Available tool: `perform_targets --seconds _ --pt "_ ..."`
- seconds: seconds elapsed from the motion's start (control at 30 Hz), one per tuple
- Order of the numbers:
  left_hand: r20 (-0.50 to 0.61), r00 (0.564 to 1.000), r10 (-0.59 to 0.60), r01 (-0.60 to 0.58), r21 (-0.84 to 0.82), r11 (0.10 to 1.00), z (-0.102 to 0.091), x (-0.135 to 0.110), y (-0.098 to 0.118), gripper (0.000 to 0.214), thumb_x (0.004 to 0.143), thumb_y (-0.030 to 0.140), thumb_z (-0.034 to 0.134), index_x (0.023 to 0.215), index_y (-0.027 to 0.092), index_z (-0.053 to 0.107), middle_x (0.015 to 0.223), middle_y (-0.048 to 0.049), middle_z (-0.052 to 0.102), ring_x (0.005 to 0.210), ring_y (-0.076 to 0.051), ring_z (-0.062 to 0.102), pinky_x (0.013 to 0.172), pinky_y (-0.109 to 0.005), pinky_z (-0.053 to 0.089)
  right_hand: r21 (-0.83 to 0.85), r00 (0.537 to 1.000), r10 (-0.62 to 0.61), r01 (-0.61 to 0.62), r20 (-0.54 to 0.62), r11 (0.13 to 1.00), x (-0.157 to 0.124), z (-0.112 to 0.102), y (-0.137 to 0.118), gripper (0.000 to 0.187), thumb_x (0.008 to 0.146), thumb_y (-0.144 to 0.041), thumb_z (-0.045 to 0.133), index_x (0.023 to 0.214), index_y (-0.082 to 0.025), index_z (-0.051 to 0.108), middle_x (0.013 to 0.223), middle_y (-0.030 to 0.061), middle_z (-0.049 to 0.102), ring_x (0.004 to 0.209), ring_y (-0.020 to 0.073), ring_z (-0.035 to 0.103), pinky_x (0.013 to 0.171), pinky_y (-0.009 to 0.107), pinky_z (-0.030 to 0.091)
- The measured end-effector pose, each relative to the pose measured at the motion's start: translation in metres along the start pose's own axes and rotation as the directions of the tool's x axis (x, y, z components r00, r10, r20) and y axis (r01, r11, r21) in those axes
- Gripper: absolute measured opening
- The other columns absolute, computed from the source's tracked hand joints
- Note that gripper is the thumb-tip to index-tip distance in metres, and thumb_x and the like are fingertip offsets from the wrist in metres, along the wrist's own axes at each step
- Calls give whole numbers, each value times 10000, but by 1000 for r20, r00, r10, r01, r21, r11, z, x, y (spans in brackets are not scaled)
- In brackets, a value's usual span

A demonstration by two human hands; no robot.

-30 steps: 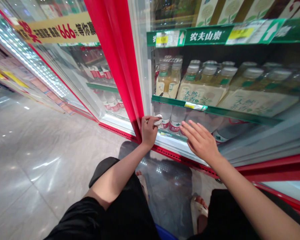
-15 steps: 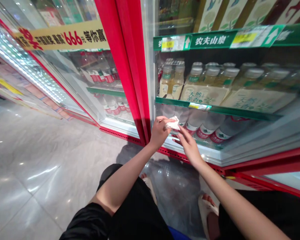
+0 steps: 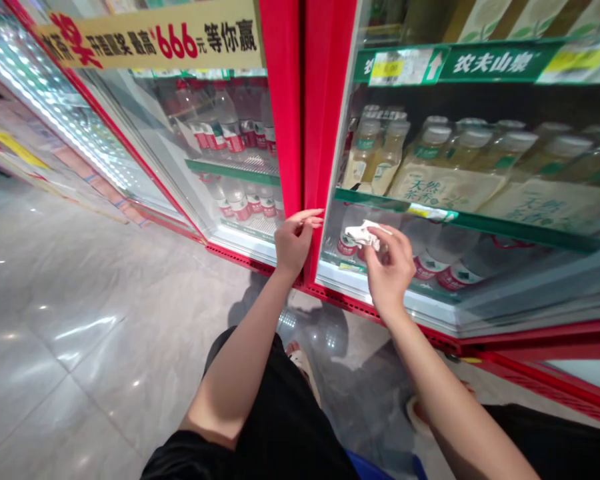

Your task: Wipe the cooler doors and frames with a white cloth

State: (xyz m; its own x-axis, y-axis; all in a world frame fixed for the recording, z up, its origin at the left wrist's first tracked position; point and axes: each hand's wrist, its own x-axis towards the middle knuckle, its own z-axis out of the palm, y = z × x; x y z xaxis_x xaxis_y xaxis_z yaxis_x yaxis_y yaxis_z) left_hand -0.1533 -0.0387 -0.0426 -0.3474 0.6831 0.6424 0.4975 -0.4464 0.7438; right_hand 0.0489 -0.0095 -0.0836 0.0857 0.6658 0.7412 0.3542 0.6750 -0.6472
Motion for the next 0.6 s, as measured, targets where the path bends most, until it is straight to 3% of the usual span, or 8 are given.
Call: perform_targets --seconds 0.07,0.13,0.27,0.37,0.43,0.6 --pt "-144 989 -31 44 88 995 -11 2 -5 257 1058 143 564 1106 264 787 1050 -14 873 945 -140 838 935 -309 672 -83 984 -151 159 96 984 1 0 3 411 1067 -296 604 1458 -300 730 1364 146 763 1293 359 710 1143 585 576" --pt "-200 980 3 34 182 983 -17 1 -8 241 1052 140 583 1136 273 765 1084 -13 862 960 -136 823 934 -299 663 -88 948 -241 264 208 961 2 8 8 509 1079 -251 568 1582 -306 619 1413 146 752 1324 361 688 1165 594 556" --pt "-128 990 63 -24 283 959 -22 -11 -9 222 1024 125 628 1114 271 769 1112 -29 842 997 -164 790 941 -326 656 -87 838 -371 438 401 895 -2 39 22 444 1109 -190 503 1512 -284 664 1460 139 742 1343 327 667 1145 538 571" --pt "-76 996 34 -10 293 956 -26 -19 -8 252 1009 91 624 1106 263 779 1110 -38 836 1026 -185 785 964 -356 651 -100 785 -392 493 480 864 -15 51 36 373 1124 -182 495 1388 -263 746 1397 125 772 1283 295 686 1078 462 605" --pt "-57 998 10 7 294 956 -28 -23 -8 266 1001 69 620 1088 263 781 1086 -35 836 1015 -189 787 963 -362 649 -112 780 -393 502 488 858 -23 50 43 363 1119 -171 508 1360 -255 766 1349 128 784 1240 290 693 1048 446 612" --pt "-55 998 9 8 304 953 -28 -25 -9 298 1000 51 617 1093 286 774 1093 -18 840 1006 -186 788 956 -358 651 -152 867 -346 420 358 895 -21 55 40 397 1098 -169 530 1398 -288 760 1357 125 756 1246 314 683 1079 481 587"
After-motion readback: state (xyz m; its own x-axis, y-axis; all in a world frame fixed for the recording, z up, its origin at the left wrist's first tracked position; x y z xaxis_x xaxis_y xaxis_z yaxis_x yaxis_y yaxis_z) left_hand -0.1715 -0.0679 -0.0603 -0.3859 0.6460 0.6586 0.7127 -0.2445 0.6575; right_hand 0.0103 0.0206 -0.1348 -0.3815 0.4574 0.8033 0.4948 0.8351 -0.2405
